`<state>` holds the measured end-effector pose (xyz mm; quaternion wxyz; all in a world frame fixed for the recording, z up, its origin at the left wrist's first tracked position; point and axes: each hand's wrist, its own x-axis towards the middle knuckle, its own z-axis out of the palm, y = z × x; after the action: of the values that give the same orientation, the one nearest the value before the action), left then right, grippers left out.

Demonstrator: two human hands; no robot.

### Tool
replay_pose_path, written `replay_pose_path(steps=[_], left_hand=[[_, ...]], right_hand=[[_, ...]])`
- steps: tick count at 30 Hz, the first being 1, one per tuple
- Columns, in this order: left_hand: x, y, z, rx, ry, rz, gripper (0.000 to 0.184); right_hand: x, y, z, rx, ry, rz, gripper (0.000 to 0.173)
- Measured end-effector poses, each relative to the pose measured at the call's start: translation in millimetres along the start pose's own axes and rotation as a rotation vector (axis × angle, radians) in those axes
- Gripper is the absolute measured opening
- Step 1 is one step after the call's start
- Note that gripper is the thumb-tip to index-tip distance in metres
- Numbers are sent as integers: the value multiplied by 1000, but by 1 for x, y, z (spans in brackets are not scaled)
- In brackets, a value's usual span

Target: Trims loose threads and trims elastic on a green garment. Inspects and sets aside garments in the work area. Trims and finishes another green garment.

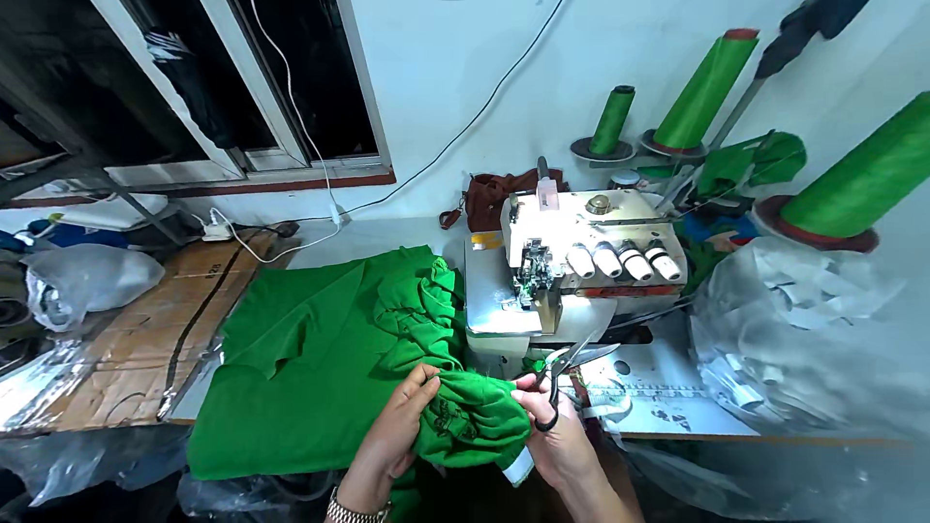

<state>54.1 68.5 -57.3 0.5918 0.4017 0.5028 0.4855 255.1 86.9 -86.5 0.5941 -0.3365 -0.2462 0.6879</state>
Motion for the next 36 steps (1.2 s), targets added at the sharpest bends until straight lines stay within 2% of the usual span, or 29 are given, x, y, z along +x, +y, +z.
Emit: replay_pose_path(steps=[3, 7, 9, 10, 15, 17, 19, 22, 24, 26, 29, 31, 33, 34, 36], left_hand=[[1, -6, 0, -132, -66, -18, 33], [7, -22, -11, -469, -218, 145, 43], [9, -26, -12, -530, -166, 218, 52], [8, -26, -10, -529, -113, 233, 50], [3, -24, 1, -488, -1, 171, 47], [4, -26, 4, -487, 19, 151, 45], [5, -26, 9, -480, 43, 141, 43], [6, -26, 12, -502, 44, 134, 41], [5, -26, 11, -558, 41, 132, 42], [1, -25, 12, -623, 77, 108, 42], [-9, -20, 12, -688, 162, 18, 35], [-17, -23, 5, -615, 78, -14, 26], [-23, -24, 3, -343, -12, -40, 58], [-26, -24, 6, -157, -15, -45, 66], [-27, -29, 10, 159, 32, -3, 54]], right_hand=[[5, 13, -5, -155, 41, -144, 14], [7, 23, -9, -416, 102, -281, 14], [5, 25, -7, -456, 118, -289, 14], [5, 26, -6, -473, 122, -288, 15], [5, 28, -5, -619, 220, -410, 12], [3, 25, -4, -703, 213, -499, 27], [0, 23, -4, -756, 111, -592, 36], [-6, 25, 1, -810, -5, -630, 21], [-6, 29, 4, -918, 48, -593, 11], [-2, 31, -1, -1028, 112, -582, 10], [4, 31, -10, -1114, 209, -678, 9], [6, 29, -14, -1126, 238, -726, 8], [7, 27, -17, -1116, 239, -747, 8], [7, 27, -17, -1107, 235, -753, 8], [7, 29, -17, -1114, 238, -779, 6]])
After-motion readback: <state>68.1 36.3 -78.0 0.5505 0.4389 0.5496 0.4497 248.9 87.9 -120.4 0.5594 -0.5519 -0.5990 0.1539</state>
